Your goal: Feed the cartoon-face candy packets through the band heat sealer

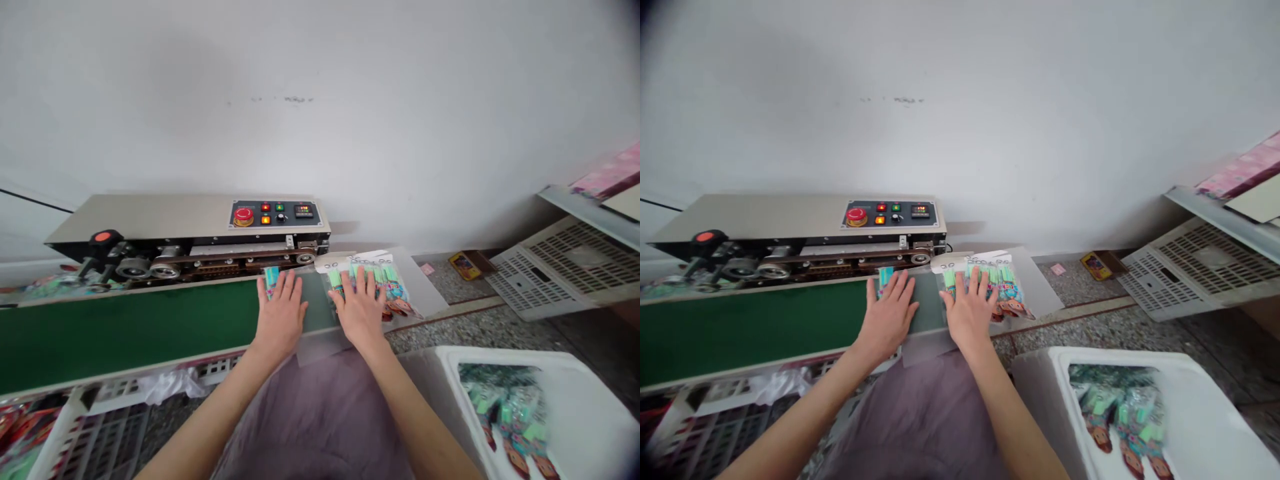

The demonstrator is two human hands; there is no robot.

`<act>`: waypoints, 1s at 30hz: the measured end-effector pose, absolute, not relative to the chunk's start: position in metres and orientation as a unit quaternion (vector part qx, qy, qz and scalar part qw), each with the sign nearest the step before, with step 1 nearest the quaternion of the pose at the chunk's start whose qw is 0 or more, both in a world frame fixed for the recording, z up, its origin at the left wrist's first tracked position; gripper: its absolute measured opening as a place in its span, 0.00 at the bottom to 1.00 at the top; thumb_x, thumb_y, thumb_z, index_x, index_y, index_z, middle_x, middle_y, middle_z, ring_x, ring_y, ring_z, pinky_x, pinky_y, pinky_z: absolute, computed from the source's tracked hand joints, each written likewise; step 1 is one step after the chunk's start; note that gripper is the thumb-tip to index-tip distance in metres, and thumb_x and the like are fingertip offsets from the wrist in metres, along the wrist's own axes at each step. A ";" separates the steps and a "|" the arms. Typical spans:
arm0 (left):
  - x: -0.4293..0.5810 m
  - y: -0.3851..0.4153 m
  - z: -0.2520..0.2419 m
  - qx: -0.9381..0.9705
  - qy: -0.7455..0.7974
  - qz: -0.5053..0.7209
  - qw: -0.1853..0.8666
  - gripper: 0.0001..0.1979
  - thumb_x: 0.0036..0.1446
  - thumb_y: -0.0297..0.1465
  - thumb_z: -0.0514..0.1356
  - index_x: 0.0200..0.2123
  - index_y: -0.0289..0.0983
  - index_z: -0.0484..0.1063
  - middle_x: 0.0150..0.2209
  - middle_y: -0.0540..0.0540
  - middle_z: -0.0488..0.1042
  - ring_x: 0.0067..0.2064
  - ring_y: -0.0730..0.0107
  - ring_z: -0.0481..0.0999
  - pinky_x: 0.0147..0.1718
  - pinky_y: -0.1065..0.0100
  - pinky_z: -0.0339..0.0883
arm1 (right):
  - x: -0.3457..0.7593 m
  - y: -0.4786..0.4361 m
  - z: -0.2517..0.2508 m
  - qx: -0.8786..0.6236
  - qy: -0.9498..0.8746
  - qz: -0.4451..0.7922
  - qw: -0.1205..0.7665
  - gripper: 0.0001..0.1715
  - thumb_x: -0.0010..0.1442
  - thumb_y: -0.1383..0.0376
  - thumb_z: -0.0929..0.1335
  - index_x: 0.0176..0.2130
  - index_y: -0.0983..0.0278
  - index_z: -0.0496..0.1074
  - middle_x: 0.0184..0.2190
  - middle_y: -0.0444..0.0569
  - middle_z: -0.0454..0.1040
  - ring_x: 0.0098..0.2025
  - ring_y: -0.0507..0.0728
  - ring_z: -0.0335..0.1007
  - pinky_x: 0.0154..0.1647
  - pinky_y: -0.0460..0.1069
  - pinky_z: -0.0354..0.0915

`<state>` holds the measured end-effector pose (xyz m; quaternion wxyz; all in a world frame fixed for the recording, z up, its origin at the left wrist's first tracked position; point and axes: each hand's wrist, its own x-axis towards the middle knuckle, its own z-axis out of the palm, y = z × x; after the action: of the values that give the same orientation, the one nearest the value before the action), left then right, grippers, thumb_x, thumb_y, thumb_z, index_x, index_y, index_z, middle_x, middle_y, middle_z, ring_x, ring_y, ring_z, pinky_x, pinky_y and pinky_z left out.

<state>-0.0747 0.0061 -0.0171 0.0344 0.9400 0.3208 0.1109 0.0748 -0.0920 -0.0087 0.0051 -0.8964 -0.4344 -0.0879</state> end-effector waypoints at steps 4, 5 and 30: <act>-0.051 -0.015 -0.008 0.963 0.234 0.105 0.079 0.25 0.73 0.34 0.41 0.67 0.35 0.61 0.70 0.39 0.58 0.71 0.53 0.56 0.68 0.36 0.46 | 0.084 -0.100 0.010 -0.898 -0.432 -0.083 0.013 0.32 0.73 0.53 0.55 0.69 0.60 0.59 0.71 0.56 0.56 0.71 0.71 0.48 0.67 0.72 0.47; -0.041 -0.020 -0.009 0.966 0.217 0.110 0.088 0.25 0.74 0.36 0.41 0.68 0.36 0.59 0.70 0.39 0.58 0.72 0.53 0.55 0.68 0.37 0.47 | 0.090 -0.105 0.014 -0.898 -0.431 -0.084 0.006 0.30 0.73 0.55 0.55 0.69 0.60 0.60 0.71 0.54 0.57 0.72 0.70 0.48 0.67 0.71 0.47; -0.030 -0.003 -0.015 0.981 0.137 0.118 0.074 0.26 0.74 0.41 0.42 0.69 0.39 0.57 0.71 0.39 0.56 0.73 0.53 0.52 0.68 0.37 0.44 | 0.106 -0.103 0.006 -0.887 -0.445 -0.121 -0.006 0.29 0.73 0.56 0.56 0.65 0.63 0.66 0.69 0.57 0.60 0.71 0.74 0.47 0.67 0.74 0.43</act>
<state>-0.0300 -0.0035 -0.0150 0.0742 0.9808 0.1366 0.1175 0.1055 -0.1033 0.0058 -0.0063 -0.8873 -0.4451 -0.1208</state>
